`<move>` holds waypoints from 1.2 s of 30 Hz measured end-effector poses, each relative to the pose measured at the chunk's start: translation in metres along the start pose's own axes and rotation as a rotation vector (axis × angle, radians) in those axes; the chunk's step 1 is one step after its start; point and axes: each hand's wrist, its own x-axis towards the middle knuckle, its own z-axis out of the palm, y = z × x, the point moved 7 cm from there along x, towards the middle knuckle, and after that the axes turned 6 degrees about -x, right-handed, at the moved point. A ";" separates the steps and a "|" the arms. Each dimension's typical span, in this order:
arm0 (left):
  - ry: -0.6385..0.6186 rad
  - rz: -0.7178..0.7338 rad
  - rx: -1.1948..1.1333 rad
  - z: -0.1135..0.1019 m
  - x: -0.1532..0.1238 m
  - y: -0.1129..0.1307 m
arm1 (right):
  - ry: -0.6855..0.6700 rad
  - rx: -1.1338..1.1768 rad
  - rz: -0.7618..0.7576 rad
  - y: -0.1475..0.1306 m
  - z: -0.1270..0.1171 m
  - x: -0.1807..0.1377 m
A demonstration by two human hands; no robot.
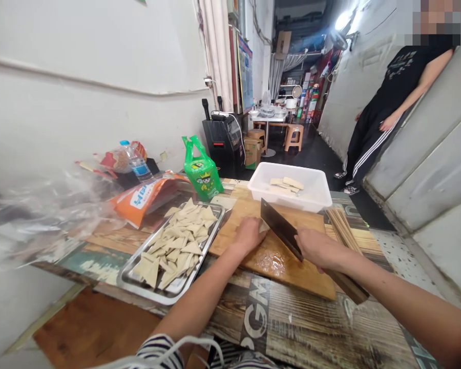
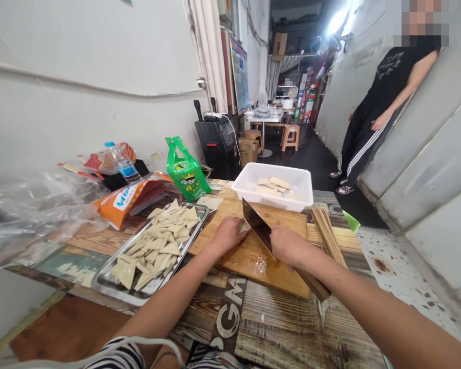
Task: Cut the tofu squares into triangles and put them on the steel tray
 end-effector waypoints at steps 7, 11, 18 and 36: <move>-0.120 0.173 -0.148 0.001 -0.025 0.023 | 0.206 0.040 0.044 0.036 0.014 0.000; -0.171 0.462 -0.229 0.013 -0.052 0.066 | 0.316 -0.020 0.073 0.052 0.014 -0.030; 0.008 0.422 0.030 0.028 -0.082 0.085 | 0.280 -0.117 0.047 0.060 0.039 -0.082; 0.065 0.474 0.093 0.039 -0.101 0.083 | 0.308 -0.084 -0.081 0.061 0.058 -0.090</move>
